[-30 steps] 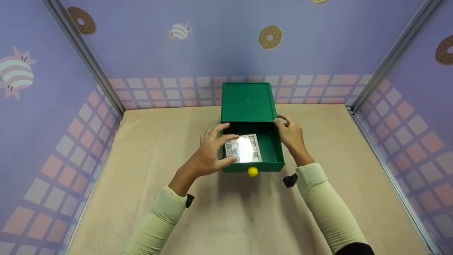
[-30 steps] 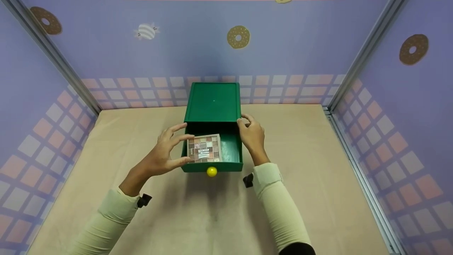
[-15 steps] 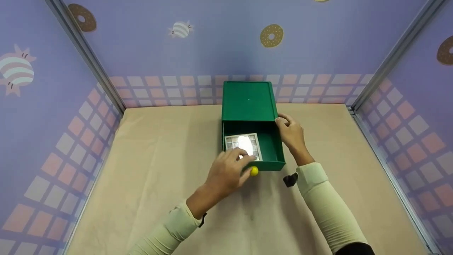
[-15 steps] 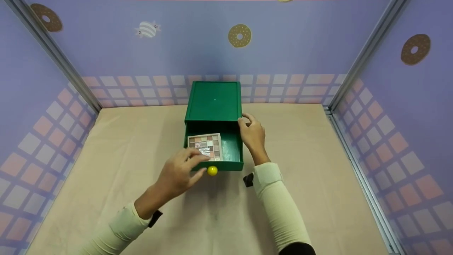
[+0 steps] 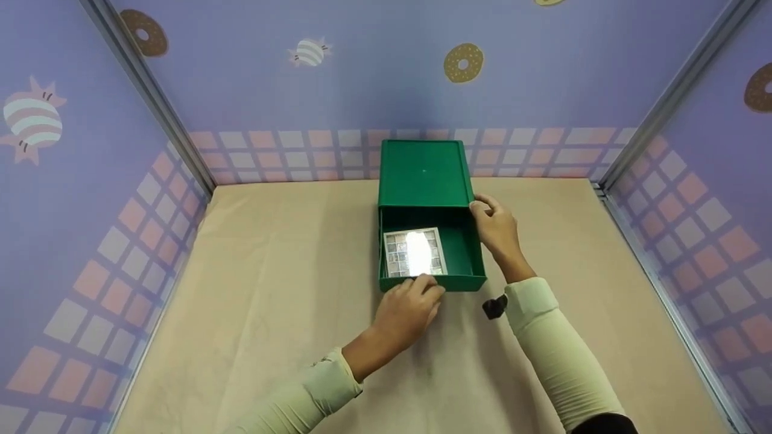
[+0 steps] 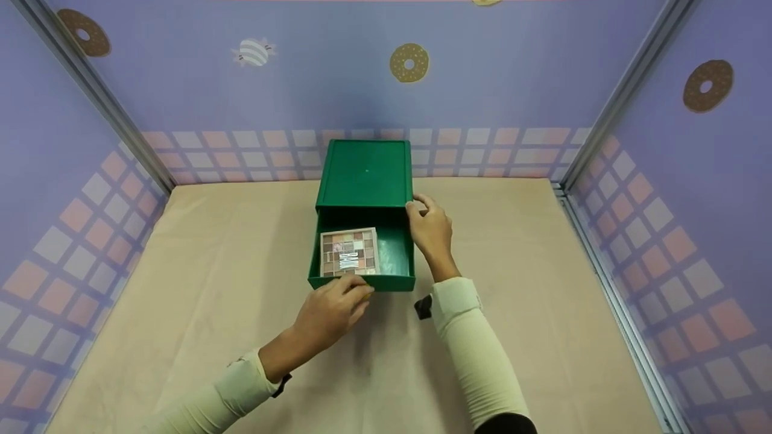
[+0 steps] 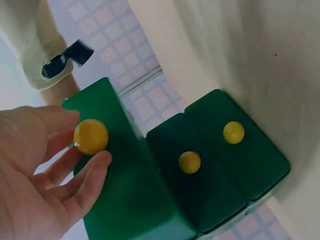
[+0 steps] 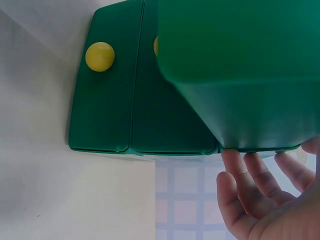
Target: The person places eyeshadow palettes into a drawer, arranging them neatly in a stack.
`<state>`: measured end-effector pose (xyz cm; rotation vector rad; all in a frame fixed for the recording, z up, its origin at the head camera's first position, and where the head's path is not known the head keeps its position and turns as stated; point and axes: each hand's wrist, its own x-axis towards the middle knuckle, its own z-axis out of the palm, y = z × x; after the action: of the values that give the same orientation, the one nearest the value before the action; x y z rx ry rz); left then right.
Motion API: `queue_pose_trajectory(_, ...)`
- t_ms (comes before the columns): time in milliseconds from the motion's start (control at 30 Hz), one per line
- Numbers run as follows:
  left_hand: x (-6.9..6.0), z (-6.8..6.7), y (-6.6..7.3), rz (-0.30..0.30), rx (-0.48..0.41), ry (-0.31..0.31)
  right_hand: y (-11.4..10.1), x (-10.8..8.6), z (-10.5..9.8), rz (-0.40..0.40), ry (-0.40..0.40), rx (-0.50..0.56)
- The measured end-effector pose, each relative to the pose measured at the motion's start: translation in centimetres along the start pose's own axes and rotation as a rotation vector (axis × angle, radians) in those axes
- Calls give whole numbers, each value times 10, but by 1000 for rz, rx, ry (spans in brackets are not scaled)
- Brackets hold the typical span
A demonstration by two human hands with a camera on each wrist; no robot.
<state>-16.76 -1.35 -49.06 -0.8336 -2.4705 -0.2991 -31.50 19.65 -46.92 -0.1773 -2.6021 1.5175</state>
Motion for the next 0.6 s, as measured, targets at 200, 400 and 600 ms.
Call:
queue_pose_trajectory(200,3,4,2,13,-8,60,1,0,-2,12,-9,8)
queue_pose_trajectory(400,6,3,0,34,7,77,0,0,-1,10,-18,12)
queue_pose_trajectory(600,11,5,-3,37,17,91,-1,0,0,16,-17,23)
